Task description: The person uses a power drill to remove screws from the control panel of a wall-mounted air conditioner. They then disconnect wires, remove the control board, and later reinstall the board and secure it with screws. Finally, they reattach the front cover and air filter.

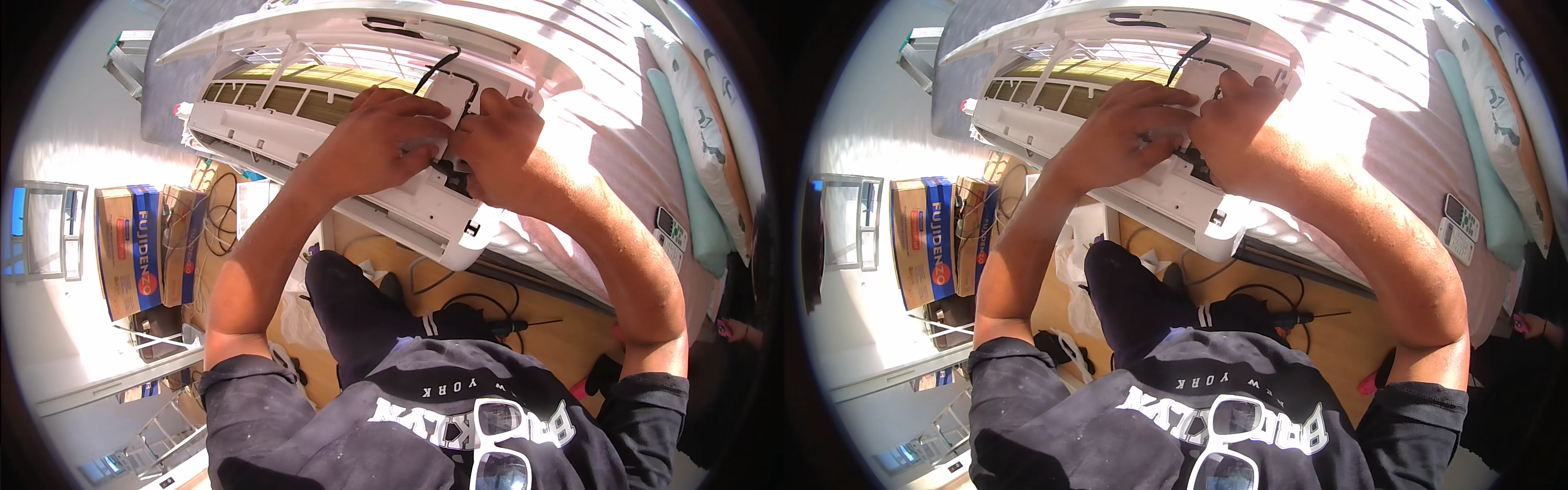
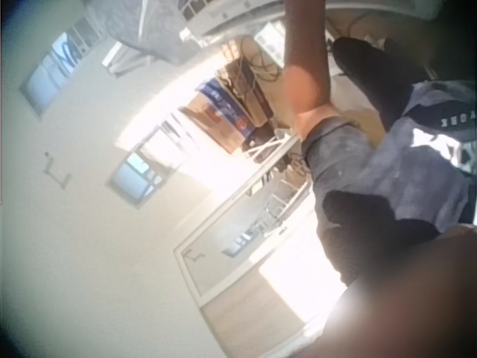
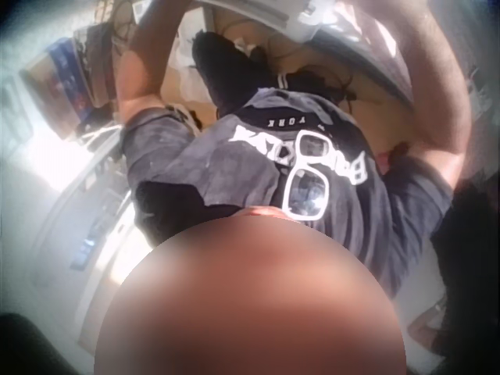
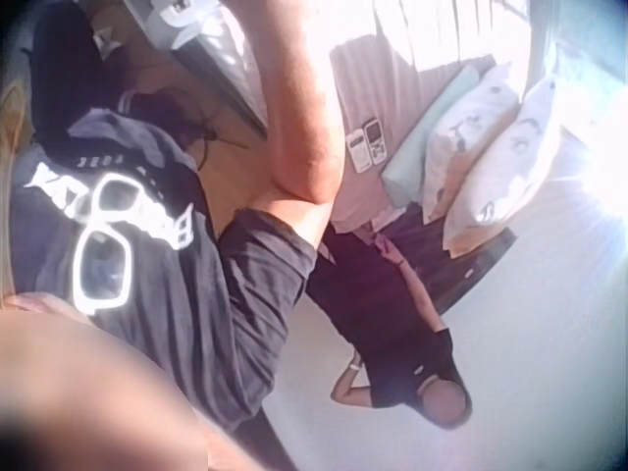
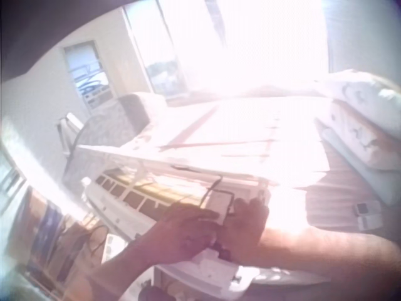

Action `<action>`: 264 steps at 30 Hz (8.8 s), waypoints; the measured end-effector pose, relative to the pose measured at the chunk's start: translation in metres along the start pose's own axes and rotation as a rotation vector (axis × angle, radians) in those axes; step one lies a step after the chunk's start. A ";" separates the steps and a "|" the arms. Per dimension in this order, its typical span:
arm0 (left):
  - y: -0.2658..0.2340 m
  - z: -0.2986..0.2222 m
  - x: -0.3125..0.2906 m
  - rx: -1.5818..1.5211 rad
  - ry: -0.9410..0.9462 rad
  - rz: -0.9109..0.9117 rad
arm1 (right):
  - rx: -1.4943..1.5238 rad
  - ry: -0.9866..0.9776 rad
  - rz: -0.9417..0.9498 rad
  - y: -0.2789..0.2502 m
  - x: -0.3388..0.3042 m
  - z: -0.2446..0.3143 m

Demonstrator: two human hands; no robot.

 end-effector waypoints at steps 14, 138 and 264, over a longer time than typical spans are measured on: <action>-0.002 -0.037 0.014 0.276 0.043 0.077 | 0.786 0.302 -0.101 -0.036 -0.064 -0.068; 0.038 -0.035 0.065 0.259 -0.219 -0.131 | 1.004 0.425 -0.775 0.016 -0.182 -0.032; 0.032 -0.011 0.065 0.308 0.033 -0.180 | 0.547 0.352 0.435 -0.018 -0.043 -0.052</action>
Point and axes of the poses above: each hand's wrist, its own x-axis towards the middle knuckle, its own y-axis out of the palm, z = x × y, the point moved 6 cm from there along x, towards the middle knuckle, and after that the axes turned 8 degrees about x, right-handed, at the moved point
